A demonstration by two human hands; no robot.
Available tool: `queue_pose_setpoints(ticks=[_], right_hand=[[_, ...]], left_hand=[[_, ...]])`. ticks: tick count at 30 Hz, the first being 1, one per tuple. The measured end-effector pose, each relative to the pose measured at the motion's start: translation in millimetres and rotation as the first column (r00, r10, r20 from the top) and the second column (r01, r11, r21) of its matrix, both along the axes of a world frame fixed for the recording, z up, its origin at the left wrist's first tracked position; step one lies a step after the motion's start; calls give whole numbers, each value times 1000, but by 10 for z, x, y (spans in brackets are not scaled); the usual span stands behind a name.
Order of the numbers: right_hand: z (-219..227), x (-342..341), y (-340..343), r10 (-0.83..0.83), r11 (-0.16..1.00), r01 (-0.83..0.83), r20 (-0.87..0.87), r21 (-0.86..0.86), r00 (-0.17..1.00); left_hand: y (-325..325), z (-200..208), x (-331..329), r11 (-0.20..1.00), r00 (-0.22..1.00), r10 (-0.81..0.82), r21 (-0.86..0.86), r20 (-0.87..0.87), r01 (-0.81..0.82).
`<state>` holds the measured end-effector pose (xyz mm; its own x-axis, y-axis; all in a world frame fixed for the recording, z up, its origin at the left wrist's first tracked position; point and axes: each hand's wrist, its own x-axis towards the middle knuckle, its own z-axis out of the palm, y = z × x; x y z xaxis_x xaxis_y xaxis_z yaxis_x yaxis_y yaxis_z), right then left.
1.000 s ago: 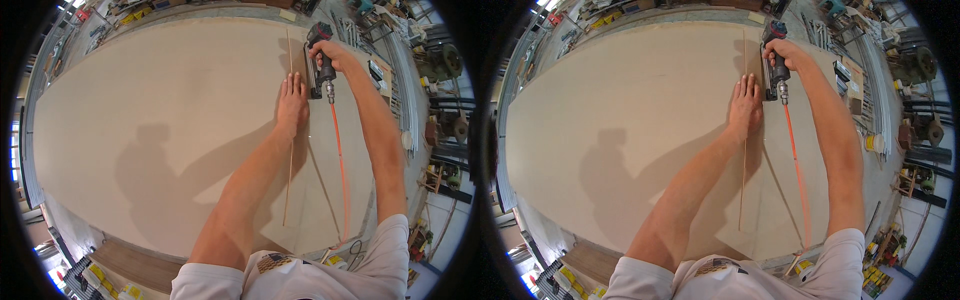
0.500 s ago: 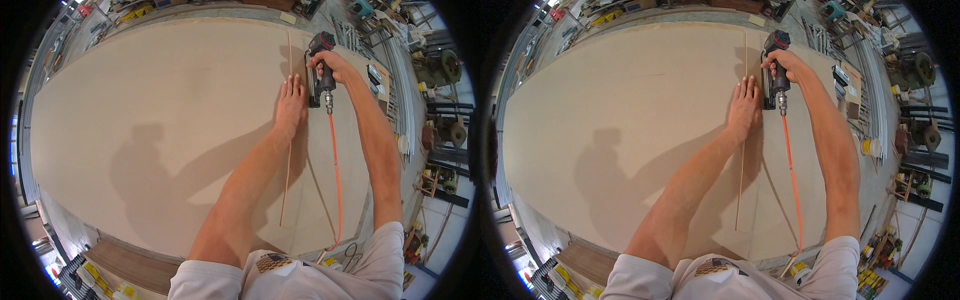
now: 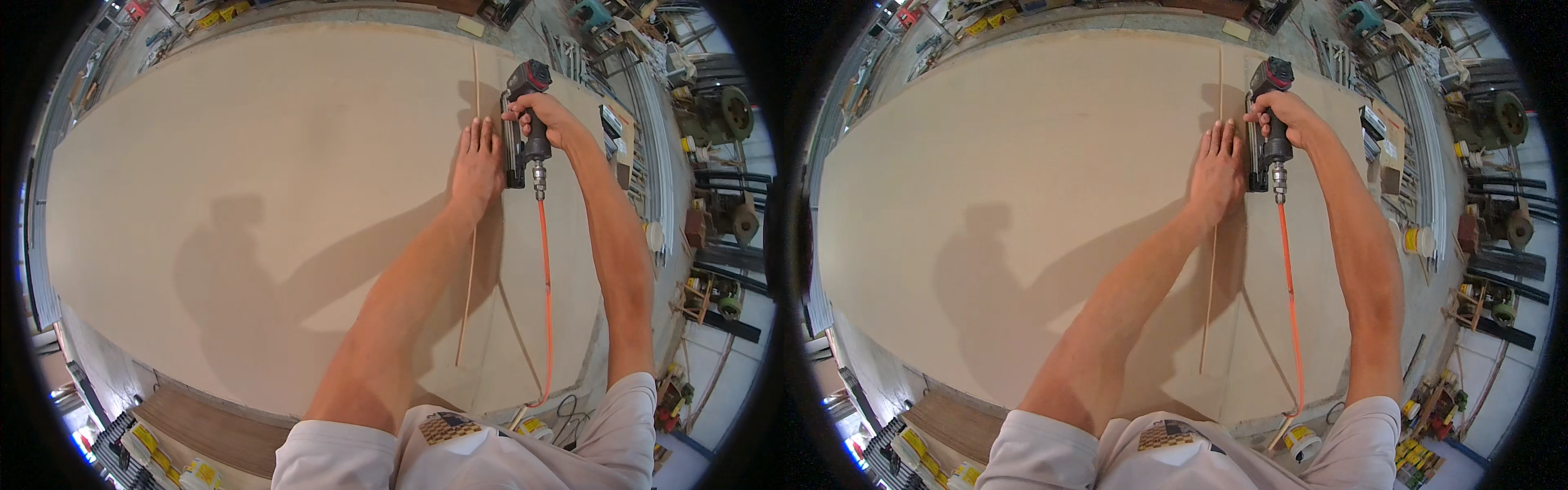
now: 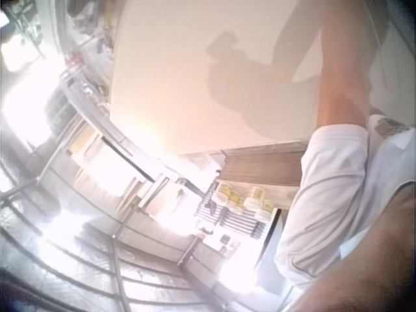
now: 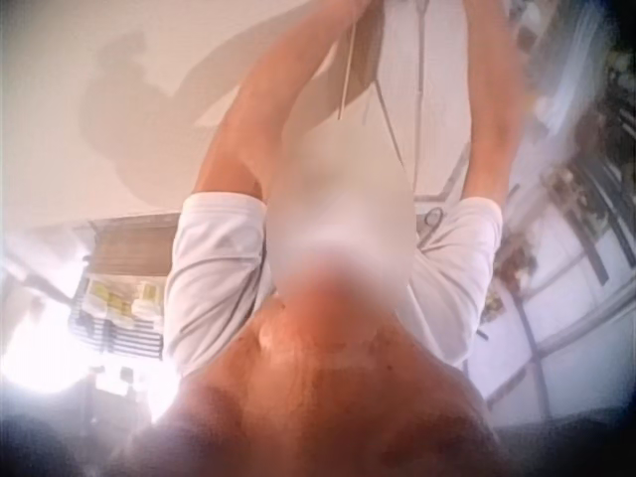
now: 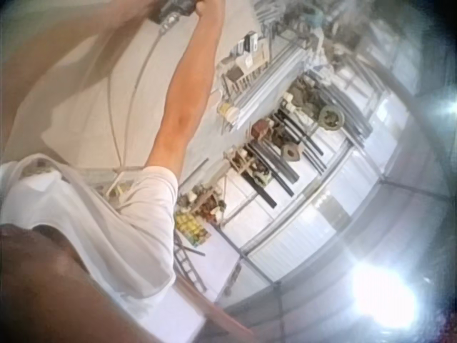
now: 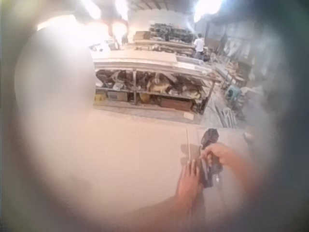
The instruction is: The person uses a pneumatic nail gun to fasten a thin wooden strip along the seam of two large light-colored wood panels. They reposition the panels on the workbench, reload the nail gun, and continue nailing along the seam to join the pieces.
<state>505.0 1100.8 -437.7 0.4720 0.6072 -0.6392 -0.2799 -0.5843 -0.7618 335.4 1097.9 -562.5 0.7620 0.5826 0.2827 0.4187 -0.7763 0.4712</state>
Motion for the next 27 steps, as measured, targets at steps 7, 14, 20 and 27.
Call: queue_pose_setpoints(ticks=[7, 14, 20, 27], right_hand=[[17, -39, 18, -7, 1000, 7, -17, -3, 1000], [-26, 36, -11, 1, 1000, -1, 1, -20, 1000], [80, -84, 25, 2, 1000, -2, 5, -22, 1000], [64, -75, 18, -23, 1000, 23, 5, -19, 1000]], left_hand=[[81, 17, 12, 1000, 1000, 4, 30, -31, -3], [169, 60, 63, 999, 999, -9, 51, -47, 12], [238, 38, 95, 998, 1000, 2, 65, -21, -1], [326, 19, 129, 999, 1000, 4, 51, 21, -5]])
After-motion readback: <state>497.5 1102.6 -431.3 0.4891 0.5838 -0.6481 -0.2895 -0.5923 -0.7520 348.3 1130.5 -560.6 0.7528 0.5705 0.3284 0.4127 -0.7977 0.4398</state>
